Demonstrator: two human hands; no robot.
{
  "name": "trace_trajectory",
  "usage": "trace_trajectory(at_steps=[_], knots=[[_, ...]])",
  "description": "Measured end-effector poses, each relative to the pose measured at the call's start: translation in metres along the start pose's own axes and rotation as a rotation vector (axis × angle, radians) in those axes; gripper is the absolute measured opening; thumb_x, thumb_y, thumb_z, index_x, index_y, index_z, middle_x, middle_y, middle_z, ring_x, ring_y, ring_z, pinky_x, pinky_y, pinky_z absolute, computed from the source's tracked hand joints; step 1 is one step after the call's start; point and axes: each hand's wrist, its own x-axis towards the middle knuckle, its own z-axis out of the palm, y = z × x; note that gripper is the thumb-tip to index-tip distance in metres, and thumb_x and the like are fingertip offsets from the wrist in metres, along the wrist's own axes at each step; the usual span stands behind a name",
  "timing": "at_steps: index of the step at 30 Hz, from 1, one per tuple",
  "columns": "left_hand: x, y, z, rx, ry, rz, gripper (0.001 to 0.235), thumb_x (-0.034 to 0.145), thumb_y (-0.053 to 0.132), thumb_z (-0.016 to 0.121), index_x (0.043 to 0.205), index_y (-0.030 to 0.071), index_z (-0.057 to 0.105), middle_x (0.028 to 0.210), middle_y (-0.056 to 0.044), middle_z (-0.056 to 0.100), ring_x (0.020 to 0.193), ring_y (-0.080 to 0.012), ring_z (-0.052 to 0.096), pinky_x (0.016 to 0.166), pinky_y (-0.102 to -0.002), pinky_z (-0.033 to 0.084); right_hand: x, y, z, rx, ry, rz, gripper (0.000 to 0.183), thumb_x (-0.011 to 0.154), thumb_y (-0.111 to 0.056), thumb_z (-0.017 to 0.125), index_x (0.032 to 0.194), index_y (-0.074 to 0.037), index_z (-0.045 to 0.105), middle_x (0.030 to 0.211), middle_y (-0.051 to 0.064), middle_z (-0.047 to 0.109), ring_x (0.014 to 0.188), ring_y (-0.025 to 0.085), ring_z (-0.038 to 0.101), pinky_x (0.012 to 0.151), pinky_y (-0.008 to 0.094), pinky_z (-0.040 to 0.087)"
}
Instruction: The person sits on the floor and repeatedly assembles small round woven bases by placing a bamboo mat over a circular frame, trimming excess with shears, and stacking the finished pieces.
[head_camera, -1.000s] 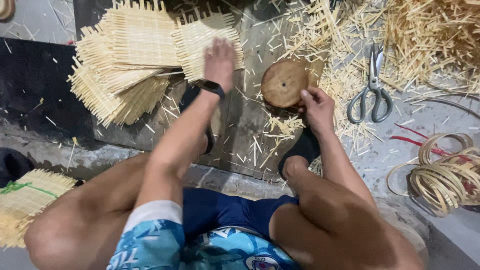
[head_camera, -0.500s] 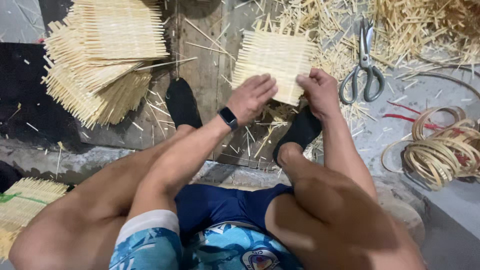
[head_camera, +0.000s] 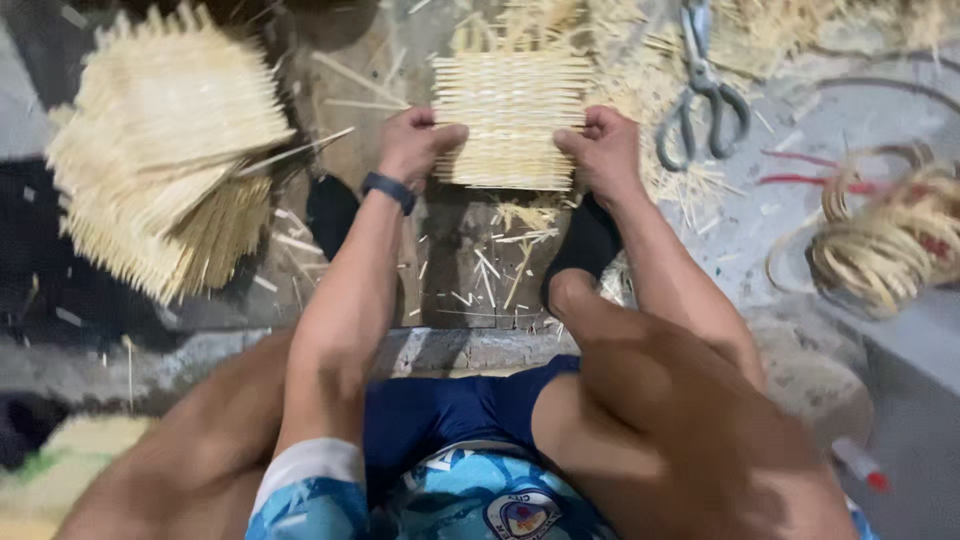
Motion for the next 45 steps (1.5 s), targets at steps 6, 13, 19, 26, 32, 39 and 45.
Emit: trace_trajectory(at_steps=[6,13,19,26,32,39,45], knots=[[-0.003,0.009,-0.004,-0.015,-0.056,-0.064,0.037,0.078,0.004,0.083,0.110,-0.001,0.067,0.097,-0.006,0.074,0.082,-0.0146,0.071,0.075,-0.029,0.060,-0.010,0.024,-0.060,-0.123,0.219,-0.227,0.035,0.086,-0.001,0.085,0.114,-0.001,0.064,0.098,0.004,0.067,0.090,0.012,0.064,0.082,0.027,0.056],[-0.024,0.041,-0.043,-0.083,0.129,-0.096,0.053,0.092,0.007,0.077,0.138,0.004,0.051,0.102,-0.010,0.074,0.078,-0.0167,0.070,0.065,-0.029,0.060,-0.120,0.019,-0.342,-1.221,1.190,-0.314,0.075,0.083,-0.018,0.087,0.143,0.002,0.046,0.138,0.024,0.050,0.132,0.042,0.047,0.112,0.051,0.037],[-0.033,0.040,-0.071,-0.277,0.075,-0.070,0.033,0.105,0.007,0.077,0.129,-0.004,0.058,0.101,-0.011,0.069,0.078,-0.0158,0.062,0.066,-0.029,0.054,-0.181,0.042,-0.434,-0.771,1.054,0.147,0.068,0.103,-0.032,0.074,0.148,0.006,0.040,0.151,0.025,0.048,0.143,0.037,0.050,0.123,0.044,0.038],[-0.037,0.045,-0.051,-0.224,0.115,-0.090,0.024,0.099,0.009,0.073,0.121,0.004,0.063,0.099,-0.010,0.070,0.079,-0.0183,0.068,0.073,-0.034,0.062,-0.147,0.060,-0.271,-1.323,1.077,0.044,0.099,0.090,-0.028,0.083,0.156,0.011,0.020,0.151,0.041,0.021,0.137,0.061,0.027,0.107,0.070,0.032],[-0.042,0.057,-0.037,-0.199,0.091,-0.075,0.024,0.100,0.012,0.072,0.121,0.005,0.063,0.099,-0.010,0.072,0.082,-0.0203,0.071,0.075,-0.036,0.062,-0.156,0.003,-0.206,-1.141,0.785,0.286,0.039,0.103,-0.014,0.069,0.137,-0.006,0.052,0.144,0.026,0.054,0.133,0.038,0.059,0.099,0.050,0.055],[-0.051,0.051,-0.055,-0.207,0.083,-0.058,0.019,0.103,0.012,0.073,0.117,0.004,0.064,0.100,-0.009,0.071,0.085,-0.0195,0.069,0.079,-0.037,0.061,-0.194,-0.006,-0.296,-1.118,0.651,0.542,0.024,0.087,-0.034,0.080,0.089,-0.012,0.072,0.094,0.017,0.073,0.089,0.036,0.069,0.081,0.051,0.053],[-0.053,0.056,-0.061,-0.193,0.148,-0.080,0.018,0.101,0.013,0.072,0.114,0.004,0.065,0.101,-0.010,0.072,0.087,-0.0206,0.071,0.079,-0.037,0.062,-0.148,0.052,-0.416,-0.605,1.139,-0.166,0.028,0.089,-0.016,0.085,0.100,0.000,0.065,0.086,0.011,0.072,0.074,0.023,0.071,0.069,0.039,0.057]])
